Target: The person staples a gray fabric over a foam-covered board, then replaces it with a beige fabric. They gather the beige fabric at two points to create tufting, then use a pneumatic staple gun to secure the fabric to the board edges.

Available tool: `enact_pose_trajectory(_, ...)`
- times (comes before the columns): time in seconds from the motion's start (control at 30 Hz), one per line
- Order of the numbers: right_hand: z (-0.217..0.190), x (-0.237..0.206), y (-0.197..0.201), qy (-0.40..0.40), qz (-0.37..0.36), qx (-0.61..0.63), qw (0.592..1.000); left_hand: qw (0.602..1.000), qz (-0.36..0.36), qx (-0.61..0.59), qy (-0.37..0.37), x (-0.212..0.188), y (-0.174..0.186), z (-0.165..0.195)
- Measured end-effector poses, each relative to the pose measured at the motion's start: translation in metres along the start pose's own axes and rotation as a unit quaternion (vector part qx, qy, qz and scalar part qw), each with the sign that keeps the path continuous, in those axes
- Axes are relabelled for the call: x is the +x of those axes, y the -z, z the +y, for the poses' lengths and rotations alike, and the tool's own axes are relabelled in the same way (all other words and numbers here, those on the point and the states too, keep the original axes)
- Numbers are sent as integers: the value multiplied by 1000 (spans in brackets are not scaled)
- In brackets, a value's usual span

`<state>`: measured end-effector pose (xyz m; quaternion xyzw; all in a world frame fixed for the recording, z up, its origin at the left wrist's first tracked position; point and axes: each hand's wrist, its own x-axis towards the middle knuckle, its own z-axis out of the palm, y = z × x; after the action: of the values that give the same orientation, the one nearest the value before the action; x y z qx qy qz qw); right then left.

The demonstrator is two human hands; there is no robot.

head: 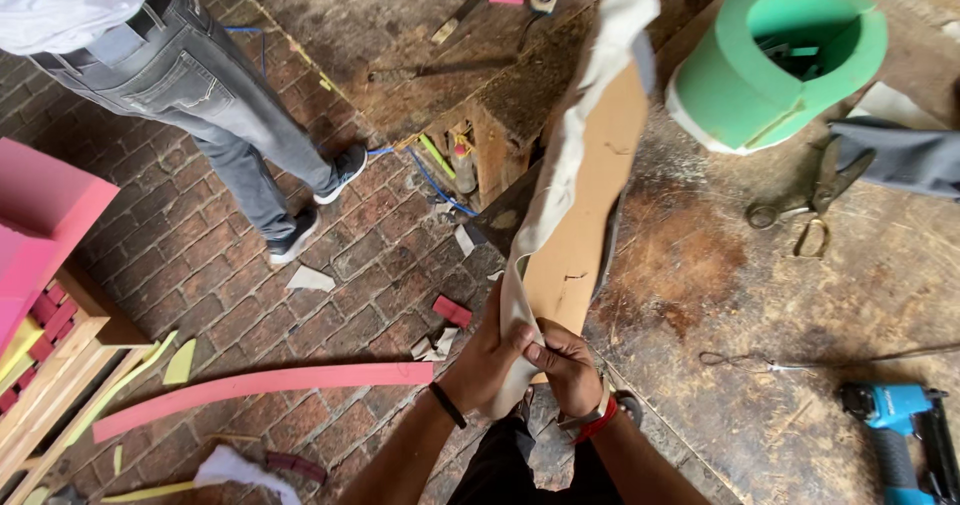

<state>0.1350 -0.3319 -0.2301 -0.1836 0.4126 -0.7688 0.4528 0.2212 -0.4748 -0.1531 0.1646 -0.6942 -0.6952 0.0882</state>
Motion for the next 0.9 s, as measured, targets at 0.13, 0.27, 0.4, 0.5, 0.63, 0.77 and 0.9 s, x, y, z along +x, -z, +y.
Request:
enact_pose_trajectory(0.13, -6, -9, 28, 33, -32, -53, 998, 993, 38, 112, -25, -7, -30, 12)
enact_pose_trajectory(0.27, -29, -30, 83, -14, -36, -413, 910, 971, 49, 227, 53, 1, -59, 22)
enact_pose_trajectory(0.4, -104, -111, 187, -21, 295, -607, 738, 951, 58, 301, 28, 10, -78, 35)
enact_pose_trajectory(0.5, -163, -194, 267, -29, 432, -770, 468, 931, 75, 353, 55, 11, -92, 47)
enact_pose_trajectory(0.63, -180, -221, 324, -243, 478, -666, 518, 912, 89, 384, 118, 11, -114, 63)
enact_pose_trajectory(0.77, -165, -231, 332, -156, 520, -644, 539, 898, 91, 405, 142, 18, -131, 73)
enact_pose_trajectory(0.9, -166, -233, 333, -49, 547, -595, 587, 891, 123, 427, 90, 16, -136, 74)
